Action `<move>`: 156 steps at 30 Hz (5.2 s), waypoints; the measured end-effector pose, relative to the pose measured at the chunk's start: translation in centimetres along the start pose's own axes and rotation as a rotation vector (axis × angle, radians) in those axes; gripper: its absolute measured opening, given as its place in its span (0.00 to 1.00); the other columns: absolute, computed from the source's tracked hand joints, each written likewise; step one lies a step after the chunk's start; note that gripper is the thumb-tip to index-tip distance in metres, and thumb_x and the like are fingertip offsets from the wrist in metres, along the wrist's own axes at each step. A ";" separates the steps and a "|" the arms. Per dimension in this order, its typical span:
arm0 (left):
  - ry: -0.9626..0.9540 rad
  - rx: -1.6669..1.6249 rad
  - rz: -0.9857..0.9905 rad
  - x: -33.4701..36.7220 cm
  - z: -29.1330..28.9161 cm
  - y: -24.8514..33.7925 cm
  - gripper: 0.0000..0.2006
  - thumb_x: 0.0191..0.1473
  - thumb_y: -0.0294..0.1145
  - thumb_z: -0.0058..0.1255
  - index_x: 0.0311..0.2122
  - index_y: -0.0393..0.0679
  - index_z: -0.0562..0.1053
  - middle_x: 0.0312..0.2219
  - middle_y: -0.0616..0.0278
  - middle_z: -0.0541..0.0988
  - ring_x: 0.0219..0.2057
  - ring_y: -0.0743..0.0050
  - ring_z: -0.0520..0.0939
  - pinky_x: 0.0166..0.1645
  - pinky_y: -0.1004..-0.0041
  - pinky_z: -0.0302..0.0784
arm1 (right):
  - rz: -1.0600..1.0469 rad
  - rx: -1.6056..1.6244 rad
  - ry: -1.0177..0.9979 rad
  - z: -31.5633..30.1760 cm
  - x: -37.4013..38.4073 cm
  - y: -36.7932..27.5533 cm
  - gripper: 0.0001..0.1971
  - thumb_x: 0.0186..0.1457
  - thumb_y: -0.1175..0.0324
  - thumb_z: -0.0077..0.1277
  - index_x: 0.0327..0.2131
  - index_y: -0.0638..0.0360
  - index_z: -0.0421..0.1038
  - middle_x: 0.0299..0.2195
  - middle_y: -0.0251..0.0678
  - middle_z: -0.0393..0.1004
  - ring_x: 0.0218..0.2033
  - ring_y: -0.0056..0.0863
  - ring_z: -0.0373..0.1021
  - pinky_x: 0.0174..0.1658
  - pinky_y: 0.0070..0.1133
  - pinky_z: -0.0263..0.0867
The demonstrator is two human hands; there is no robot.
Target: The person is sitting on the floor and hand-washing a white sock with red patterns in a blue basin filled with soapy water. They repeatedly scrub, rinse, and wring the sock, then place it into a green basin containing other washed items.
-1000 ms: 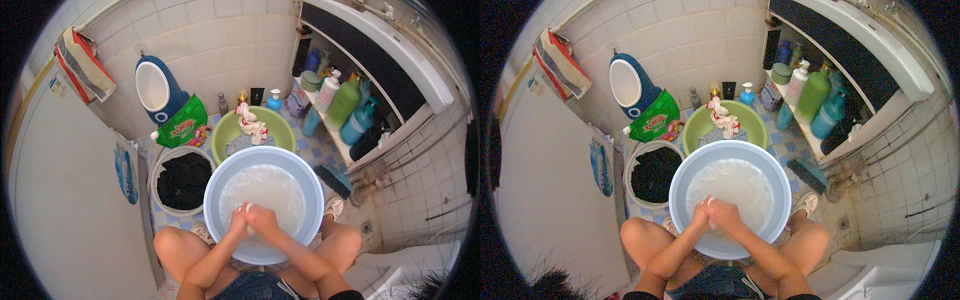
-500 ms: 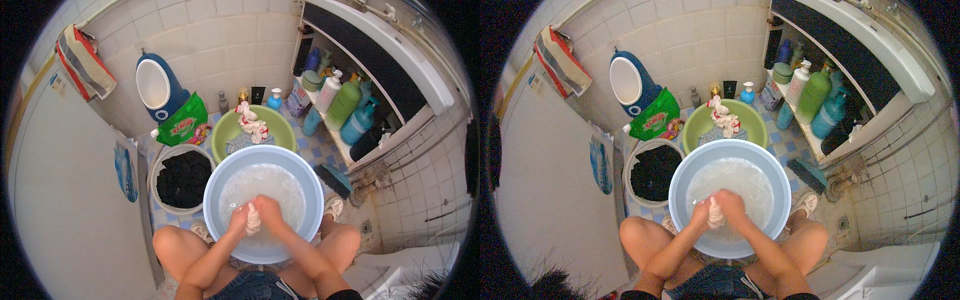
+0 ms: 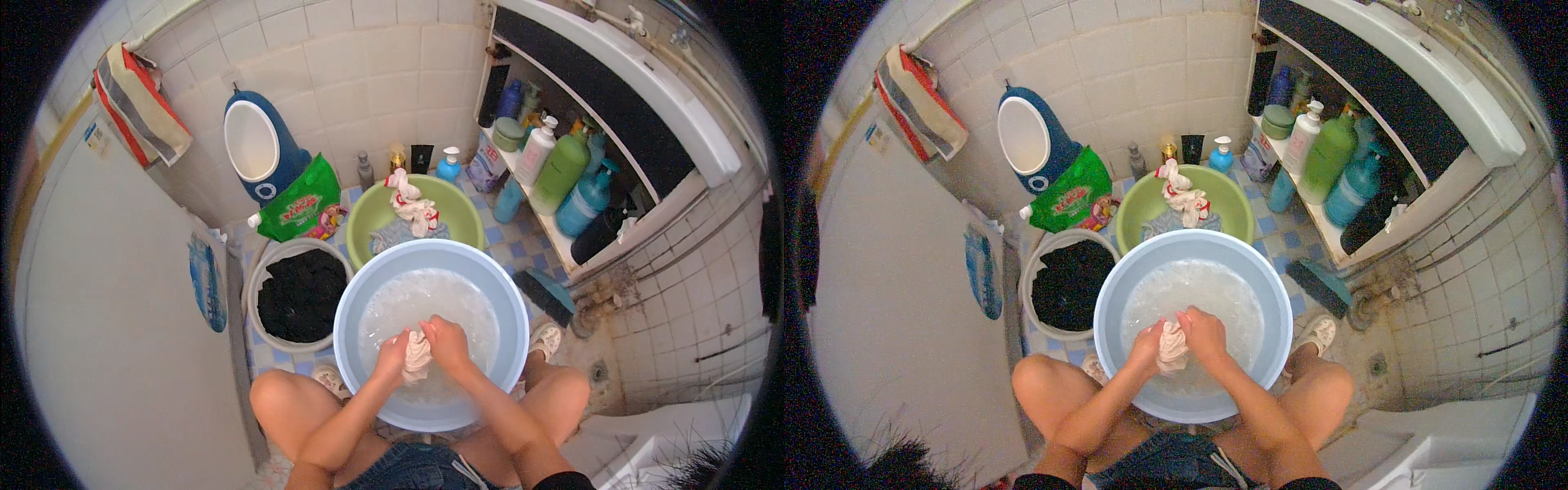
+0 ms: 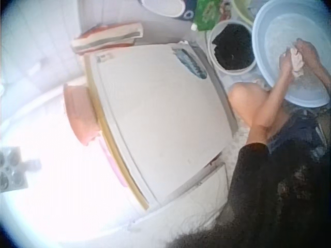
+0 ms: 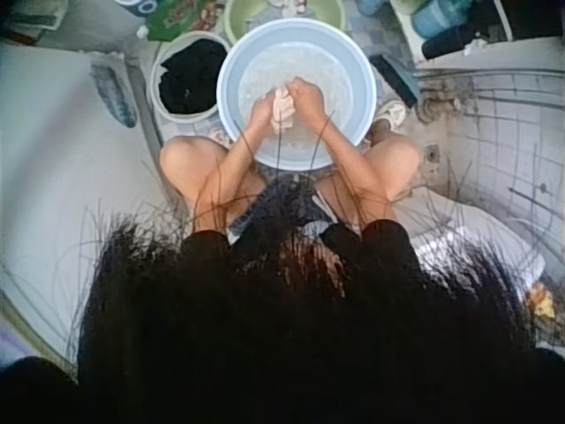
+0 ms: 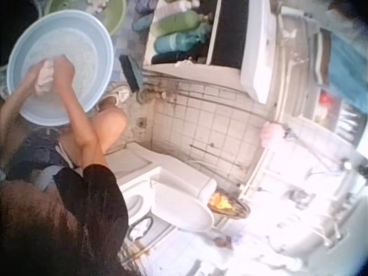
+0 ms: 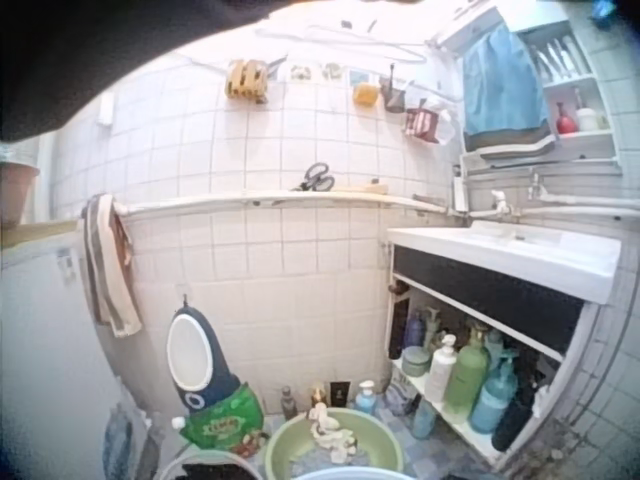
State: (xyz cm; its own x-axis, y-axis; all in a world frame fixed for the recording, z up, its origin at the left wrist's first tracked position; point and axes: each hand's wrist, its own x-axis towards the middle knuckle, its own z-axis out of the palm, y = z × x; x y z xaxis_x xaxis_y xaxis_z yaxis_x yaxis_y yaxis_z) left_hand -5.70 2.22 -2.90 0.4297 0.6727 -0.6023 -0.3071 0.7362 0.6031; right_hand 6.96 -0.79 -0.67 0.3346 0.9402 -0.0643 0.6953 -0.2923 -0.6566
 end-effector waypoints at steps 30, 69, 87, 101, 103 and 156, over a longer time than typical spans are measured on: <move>0.055 0.009 0.025 0.8 -0.9 0.2 0.16 0.56 0.42 0.35 0.36 0.38 0.66 0.29 0.54 0.74 0.31 0.63 0.77 0.35 0.64 0.74 | -0.222 0.133 0.094 -0.7 -1.3 -2.7 0.13 0.47 0.62 0.49 0.19 0.60 0.63 0.19 0.43 0.66 0.22 0.44 0.65 0.25 0.32 0.59; 0.045 1.599 0.578 0.1 -2.2 -0.4 0.28 0.35 0.34 0.57 0.47 0.48 0.64 0.53 0.51 0.56 0.52 0.47 0.58 0.53 0.53 0.56 | -0.313 -0.040 -0.144 -2.8 -1.1 -0.7 0.11 0.37 0.71 0.53 0.31 0.56 0.71 0.29 0.34 0.69 0.37 0.34 0.62 0.41 0.30 0.54; 0.093 0.102 0.286 1.6 0.3 0.5 0.13 0.54 0.40 0.42 0.32 0.39 0.69 0.20 0.67 0.71 0.21 0.81 0.71 0.25 0.80 0.68 | -0.322 0.230 -0.024 0.2 -3.0 -3.1 0.12 0.49 0.68 0.45 0.38 0.59 0.60 0.31 0.46 0.69 0.32 0.46 0.67 0.36 0.32 0.63; 0.124 -0.006 0.151 1.8 0.3 -0.5 0.16 0.56 0.44 0.37 0.28 0.41 0.68 0.17 0.64 0.71 0.12 0.76 0.69 0.15 0.75 0.64 | -0.354 0.072 0.050 -0.2 -3.2 -4.3 0.09 0.51 0.64 0.44 0.31 0.59 0.64 0.23 0.44 0.70 0.26 0.43 0.67 0.29 0.30 0.62; 0.057 0.241 0.090 -0.6 2.1 1.9 0.16 0.56 0.44 0.38 0.28 0.41 0.68 0.19 0.63 0.72 0.16 0.75 0.71 0.18 0.75 0.66 | -0.064 0.154 0.074 -0.1 -1.1 -1.8 0.09 0.51 0.64 0.44 0.31 0.59 0.64 0.23 0.44 0.70 0.26 0.43 0.68 0.29 0.30 0.62; 0.082 -0.100 0.030 0.0 1.1 0.7 0.12 0.54 0.39 0.40 0.35 0.39 0.65 0.27 0.58 0.72 0.29 0.68 0.75 0.30 0.69 0.73 | -0.200 0.182 0.042 0.5 -2.3 -1.0 0.11 0.48 0.61 0.48 0.30 0.57 0.67 0.24 0.44 0.70 0.28 0.42 0.68 0.30 0.30 0.65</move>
State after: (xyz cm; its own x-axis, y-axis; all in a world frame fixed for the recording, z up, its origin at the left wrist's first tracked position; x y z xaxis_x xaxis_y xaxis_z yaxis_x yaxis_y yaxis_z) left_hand -5.03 2.67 -1.91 0.3495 0.6952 -0.6282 -0.4032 0.7168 0.5690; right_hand 5.15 -2.52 -0.21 0.2307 0.9669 0.1088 0.6254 -0.0617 -0.7779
